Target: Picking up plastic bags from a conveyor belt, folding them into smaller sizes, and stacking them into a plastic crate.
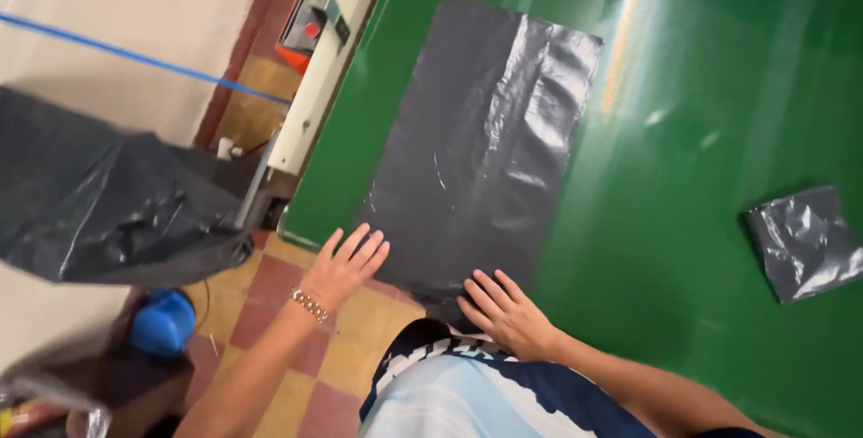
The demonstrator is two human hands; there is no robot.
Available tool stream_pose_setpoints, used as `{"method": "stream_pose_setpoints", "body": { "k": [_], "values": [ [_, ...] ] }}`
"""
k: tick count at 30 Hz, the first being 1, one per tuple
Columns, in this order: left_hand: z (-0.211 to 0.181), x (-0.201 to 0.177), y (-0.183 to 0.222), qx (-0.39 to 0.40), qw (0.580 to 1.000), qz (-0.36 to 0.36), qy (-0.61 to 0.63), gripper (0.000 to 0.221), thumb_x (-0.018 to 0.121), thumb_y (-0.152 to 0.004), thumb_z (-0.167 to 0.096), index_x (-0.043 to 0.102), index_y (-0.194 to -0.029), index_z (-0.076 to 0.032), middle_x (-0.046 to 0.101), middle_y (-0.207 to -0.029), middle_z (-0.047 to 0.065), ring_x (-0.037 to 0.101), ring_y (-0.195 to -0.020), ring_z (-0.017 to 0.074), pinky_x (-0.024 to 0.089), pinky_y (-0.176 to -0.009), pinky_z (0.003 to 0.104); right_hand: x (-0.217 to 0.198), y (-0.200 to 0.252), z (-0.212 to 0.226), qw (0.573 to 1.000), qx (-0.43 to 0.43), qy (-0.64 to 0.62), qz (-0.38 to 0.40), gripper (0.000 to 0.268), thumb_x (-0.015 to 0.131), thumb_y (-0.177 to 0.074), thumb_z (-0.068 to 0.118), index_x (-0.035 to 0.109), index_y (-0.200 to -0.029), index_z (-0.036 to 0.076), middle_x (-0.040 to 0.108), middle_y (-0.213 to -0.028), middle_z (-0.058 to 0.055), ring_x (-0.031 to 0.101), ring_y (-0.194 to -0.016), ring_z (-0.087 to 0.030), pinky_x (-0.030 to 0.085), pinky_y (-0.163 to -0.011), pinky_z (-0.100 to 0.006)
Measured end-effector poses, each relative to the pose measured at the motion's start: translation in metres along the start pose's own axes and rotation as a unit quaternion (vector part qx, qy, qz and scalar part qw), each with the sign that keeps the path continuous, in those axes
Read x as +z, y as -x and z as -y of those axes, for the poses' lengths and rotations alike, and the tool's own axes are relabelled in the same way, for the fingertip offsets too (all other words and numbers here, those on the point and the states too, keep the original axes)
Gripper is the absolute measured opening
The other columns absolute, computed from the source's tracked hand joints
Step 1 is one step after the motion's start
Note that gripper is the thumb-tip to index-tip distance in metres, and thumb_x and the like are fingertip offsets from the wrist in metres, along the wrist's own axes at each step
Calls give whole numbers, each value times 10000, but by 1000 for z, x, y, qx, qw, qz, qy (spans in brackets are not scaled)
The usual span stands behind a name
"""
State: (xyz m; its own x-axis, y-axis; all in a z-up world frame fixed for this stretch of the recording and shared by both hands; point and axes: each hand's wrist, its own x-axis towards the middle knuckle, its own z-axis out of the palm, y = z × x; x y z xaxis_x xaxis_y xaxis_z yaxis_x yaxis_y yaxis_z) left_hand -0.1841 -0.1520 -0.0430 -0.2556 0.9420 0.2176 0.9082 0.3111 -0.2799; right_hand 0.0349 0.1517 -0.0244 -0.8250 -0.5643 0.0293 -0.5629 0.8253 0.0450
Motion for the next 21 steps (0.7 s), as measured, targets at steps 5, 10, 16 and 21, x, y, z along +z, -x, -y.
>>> {"method": "stream_pose_setpoints", "body": {
  "k": [5,10,16,21],
  "values": [
    [42,48,-15,53,966,68,244,293,710,-699,-254,668,-989,-257,633,-1075,-96,551,-1123,204,541,-780,366,41,-11,-28,945,172,-243,-138,410,682,-593,158,656,-992,248,599,-873,2,616,-818,-269,516,-711,-428],
    [142,32,-166,-164,775,164,589,154,728,-838,-250,752,-936,-134,754,-978,24,670,-1005,205,517,-900,368,4,-33,-165,717,415,-527,-191,221,827,-720,173,714,-909,150,681,-821,-1,638,-819,-176,481,-791,-350],
    [189,99,-325,-405,524,119,740,628,353,-957,-739,552,-1067,-153,554,-1103,44,516,-1049,191,402,-884,305,8,-67,-334,411,510,-689,-310,685,544,-979,564,476,-1453,74,536,-1393,-142,535,-1268,-305,465,-1018,-469],
    [171,154,-376,-366,797,90,472,577,700,-831,-615,669,-1069,-91,714,-1103,150,654,-1127,342,535,-958,460,40,-59,-415,400,561,-670,-277,701,410,-1002,684,447,-1434,134,520,-1444,-127,503,-1343,-359,412,-1091,-533]
  ]
}}
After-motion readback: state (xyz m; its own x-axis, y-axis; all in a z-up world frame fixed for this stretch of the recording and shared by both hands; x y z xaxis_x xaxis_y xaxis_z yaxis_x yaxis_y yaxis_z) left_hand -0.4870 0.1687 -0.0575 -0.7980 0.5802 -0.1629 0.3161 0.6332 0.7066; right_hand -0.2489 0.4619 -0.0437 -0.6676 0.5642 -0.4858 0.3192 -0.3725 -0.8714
